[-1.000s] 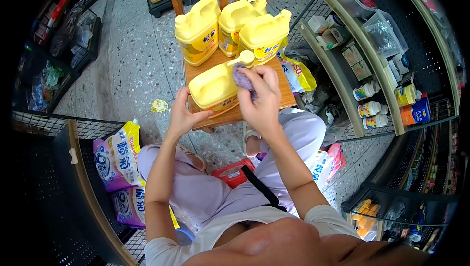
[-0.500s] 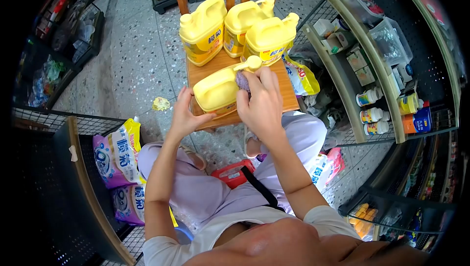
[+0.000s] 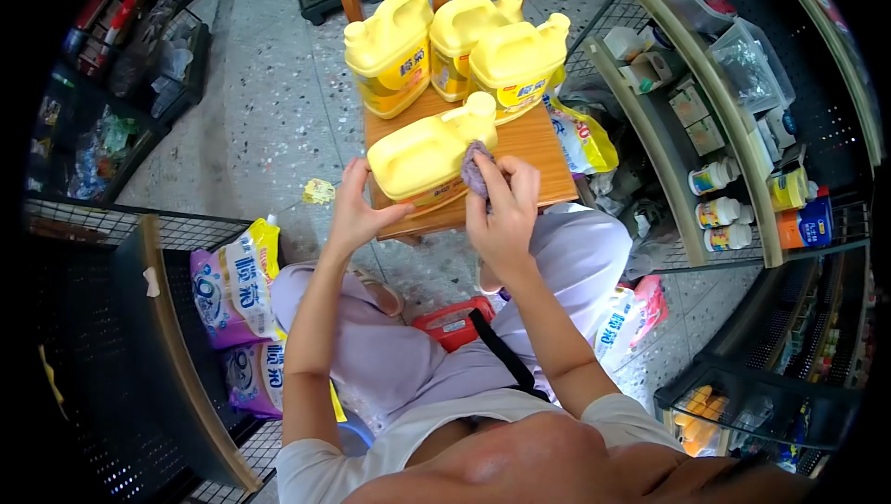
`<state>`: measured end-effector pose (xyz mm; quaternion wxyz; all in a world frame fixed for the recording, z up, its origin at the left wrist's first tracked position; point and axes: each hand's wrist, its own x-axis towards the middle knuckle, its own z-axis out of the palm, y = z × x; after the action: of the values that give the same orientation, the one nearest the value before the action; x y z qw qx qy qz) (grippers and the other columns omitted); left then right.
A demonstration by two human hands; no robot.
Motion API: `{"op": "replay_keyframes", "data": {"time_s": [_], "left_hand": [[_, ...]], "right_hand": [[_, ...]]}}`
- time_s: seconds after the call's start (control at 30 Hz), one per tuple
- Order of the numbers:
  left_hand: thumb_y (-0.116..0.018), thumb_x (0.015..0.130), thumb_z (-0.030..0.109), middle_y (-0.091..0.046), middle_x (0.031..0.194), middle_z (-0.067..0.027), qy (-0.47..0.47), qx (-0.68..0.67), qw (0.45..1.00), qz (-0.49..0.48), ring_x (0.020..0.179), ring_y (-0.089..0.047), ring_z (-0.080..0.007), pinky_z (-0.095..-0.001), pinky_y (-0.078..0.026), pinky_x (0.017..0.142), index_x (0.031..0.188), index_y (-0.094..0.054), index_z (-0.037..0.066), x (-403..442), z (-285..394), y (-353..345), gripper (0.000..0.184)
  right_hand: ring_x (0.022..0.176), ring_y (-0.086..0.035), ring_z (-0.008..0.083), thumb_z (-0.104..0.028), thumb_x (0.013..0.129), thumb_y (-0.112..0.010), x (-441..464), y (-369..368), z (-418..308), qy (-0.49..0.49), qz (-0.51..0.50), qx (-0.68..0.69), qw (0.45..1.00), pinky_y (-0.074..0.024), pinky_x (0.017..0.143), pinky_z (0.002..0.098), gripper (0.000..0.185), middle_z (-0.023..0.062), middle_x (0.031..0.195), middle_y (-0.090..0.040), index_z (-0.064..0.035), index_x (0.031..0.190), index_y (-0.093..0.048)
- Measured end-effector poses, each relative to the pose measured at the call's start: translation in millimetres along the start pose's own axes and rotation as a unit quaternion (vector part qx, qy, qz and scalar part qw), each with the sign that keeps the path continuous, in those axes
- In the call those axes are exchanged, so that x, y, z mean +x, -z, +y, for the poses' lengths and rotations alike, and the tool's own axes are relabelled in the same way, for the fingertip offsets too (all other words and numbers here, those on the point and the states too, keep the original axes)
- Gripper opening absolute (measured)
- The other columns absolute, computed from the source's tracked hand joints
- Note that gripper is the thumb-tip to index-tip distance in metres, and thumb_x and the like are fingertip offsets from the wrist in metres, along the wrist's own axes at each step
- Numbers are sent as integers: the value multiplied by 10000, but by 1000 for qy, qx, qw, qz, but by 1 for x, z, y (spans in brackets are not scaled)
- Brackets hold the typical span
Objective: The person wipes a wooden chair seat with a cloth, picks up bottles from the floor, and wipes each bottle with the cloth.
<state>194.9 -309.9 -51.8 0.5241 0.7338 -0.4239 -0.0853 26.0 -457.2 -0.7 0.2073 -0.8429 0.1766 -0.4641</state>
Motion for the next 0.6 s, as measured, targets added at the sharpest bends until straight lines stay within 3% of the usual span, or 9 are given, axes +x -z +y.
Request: {"op": "replay_keyframes", "data": {"time_s": [0.1, 0.23, 0.33, 0.43, 0.6], "left_hand": [[-861, 607, 318, -632, 1151, -120, 7, -6, 1000, -5, 1193, -514, -336, -493, -211, 1148, 1173, -580, 28, 0, 5, 2, 696], [-861, 604, 305, -626, 1191, -122, 12, 15, 1000, -25, 1214, -505, -334, -493, -212, 1150, 1199, -583, 23, 2, 4, 4, 715], [-862, 596, 285, -625, 1206, -123, 34, 15, 999, -29, 1230, -497, -331, -489, -221, 1146, 1204, -586, 22, 0, -4, 3, 718], [-859, 596, 266, -627, 1206, -119, 25, 14, 999, -25, 1227, -496, -321, -472, -257, 1121, 1187, -598, 20, 0, -9, 1, 691], [-856, 600, 256, -628, 1188, -122, 23, 0, 999, -29, 1182, -505, -321, -437, -322, 1056, 1161, -613, 16, 1, -7, 1, 657]], "right_hand": [[879, -511, 317, 11, 715, -633, -8, 1, 5, -20, 12, 3, 1000, -435, 774, 399, 382, 142, 949, -529, 13, 1097, -654], [874, -500, 305, 19, 730, -619, -18, 2, 17, -63, 56, 27, 996, -430, 775, 385, 379, 145, 957, -522, 7, 1107, -655], [900, -499, 310, 1, 730, -631, -16, -1, 10, -64, 87, 51, 993, -429, 784, 388, 392, 133, 986, -518, -18, 1121, -657], [926, -505, 314, -24, 716, -651, -5, -9, 3, 6, 72, 54, 996, -421, 811, 405, 409, 131, 998, -519, -32, 1125, -659], [941, -506, 319, -33, 698, -657, -7, -26, 9, -1, 80, 66, 995, -397, 855, 426, 419, 132, 1004, -517, -27, 1117, -658]]}}
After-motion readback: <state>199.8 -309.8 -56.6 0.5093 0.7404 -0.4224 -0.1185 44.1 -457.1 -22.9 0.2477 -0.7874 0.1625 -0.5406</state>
